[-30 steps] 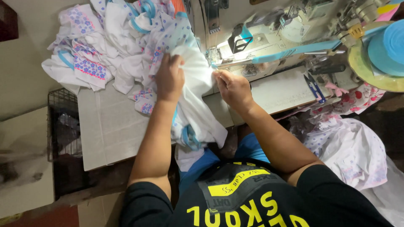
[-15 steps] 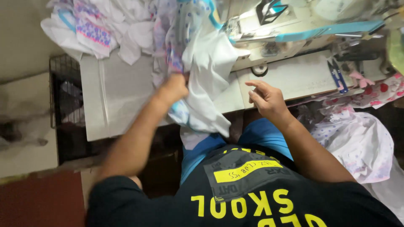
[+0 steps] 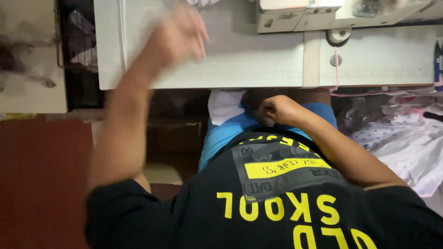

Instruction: Sorting and unfolding patterned fabric pieces on a sewing machine table

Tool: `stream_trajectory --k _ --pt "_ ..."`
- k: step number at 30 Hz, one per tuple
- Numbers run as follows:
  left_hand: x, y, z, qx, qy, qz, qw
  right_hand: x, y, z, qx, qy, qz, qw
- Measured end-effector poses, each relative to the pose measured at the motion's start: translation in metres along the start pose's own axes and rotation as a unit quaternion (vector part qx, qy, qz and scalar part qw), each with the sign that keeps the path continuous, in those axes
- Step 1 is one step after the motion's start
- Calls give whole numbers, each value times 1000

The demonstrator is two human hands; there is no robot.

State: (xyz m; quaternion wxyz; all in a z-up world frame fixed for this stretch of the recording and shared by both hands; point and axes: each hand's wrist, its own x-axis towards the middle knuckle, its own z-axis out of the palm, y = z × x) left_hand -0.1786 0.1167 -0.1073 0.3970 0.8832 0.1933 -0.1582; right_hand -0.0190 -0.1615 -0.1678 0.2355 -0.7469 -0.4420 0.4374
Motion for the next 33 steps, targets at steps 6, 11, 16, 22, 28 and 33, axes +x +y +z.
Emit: stream_trajectory --k 6,11,16,22,28,33 --pt "-1 -65 157 94 -13 -101 990 78 25 58 -195 -65 -26 978" --pt "8 -125 187 -212 152 -33 965 95 44 83 -182 -12 -87 979" --pt "-79 34 4 -507 79 98 853 34 -30 4 -18 -8 -97 995" --pt "-93 143 -86 -439 68 282 851 0 -92 -47 328 65 -307 891" --pt "-59 141 -72 -476 50 277 833 -28 -90 -63 619 9 -269 738" --pt "-2 105 -37 -520 43 221 824 -36 -30 -67 624 151 -213 736"
